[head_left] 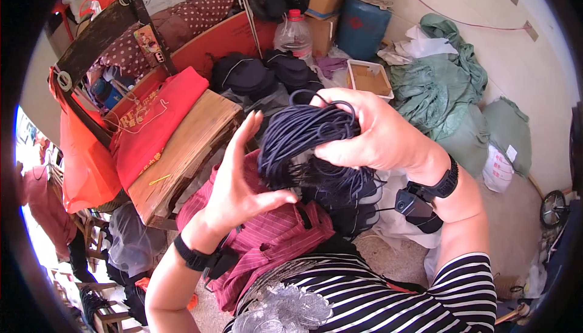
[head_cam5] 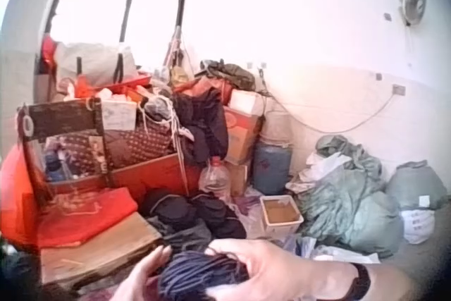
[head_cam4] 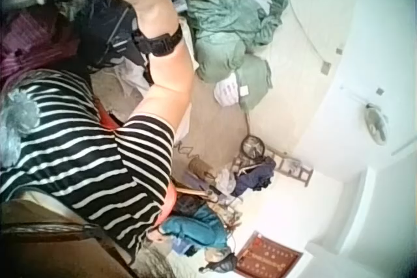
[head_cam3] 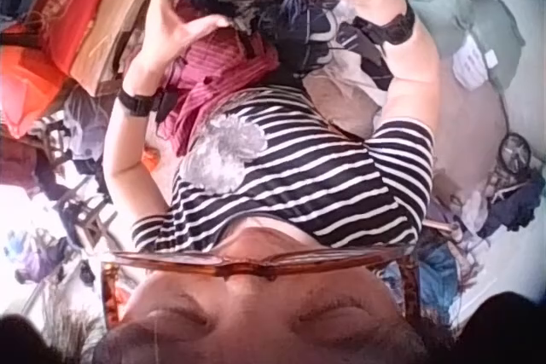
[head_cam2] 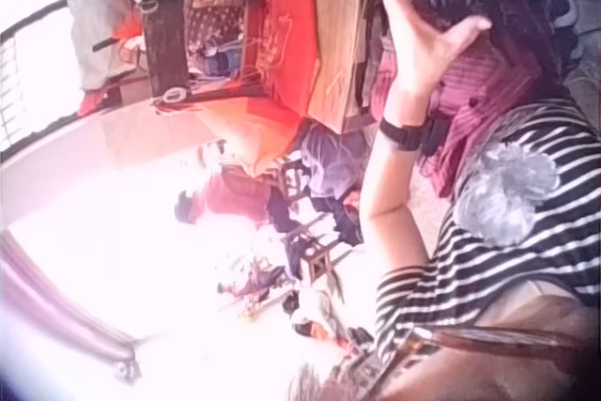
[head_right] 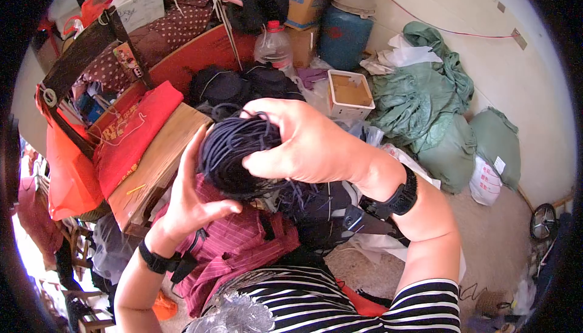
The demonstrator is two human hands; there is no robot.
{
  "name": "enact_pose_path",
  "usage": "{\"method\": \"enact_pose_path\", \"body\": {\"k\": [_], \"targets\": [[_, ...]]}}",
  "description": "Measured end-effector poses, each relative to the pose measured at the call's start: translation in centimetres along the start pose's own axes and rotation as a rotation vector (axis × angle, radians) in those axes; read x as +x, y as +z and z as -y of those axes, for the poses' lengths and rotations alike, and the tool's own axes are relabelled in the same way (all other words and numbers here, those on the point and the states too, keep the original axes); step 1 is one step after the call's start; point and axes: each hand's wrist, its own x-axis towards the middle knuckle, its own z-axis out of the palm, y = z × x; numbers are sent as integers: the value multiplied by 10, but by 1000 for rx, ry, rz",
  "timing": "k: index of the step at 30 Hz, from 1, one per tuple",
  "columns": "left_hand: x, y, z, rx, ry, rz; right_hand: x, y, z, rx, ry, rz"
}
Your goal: Assembling a shoe upper by threading a string or lace through pre-cut holes using a lacing tool.
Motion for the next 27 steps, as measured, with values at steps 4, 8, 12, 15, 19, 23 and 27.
{"method": "enact_pose_path", "body": {"k": [4,8,12,15,19,23,27], "targets": [[17,0,-22,-104,-107,-35,11,14,7,-1,-169,132],[10,-24,-38,-211,-507,-137,24,9,16,-70,-115,101],[-21,-61,-51,275,-317,-146,45,2,-16,-449,-383,157],[-45,-75,-64,433,-329,-97,50,17,-26,-480,-438,253],[-66,-89,-72,491,-453,-90,60,35,-22,-530,-434,328],[-74,-95,-95,535,-521,-87,63,44,-21,-527,-482,376],[-82,-97,-106,626,-456,-29,61,49,-23,-529,-496,432]]}}
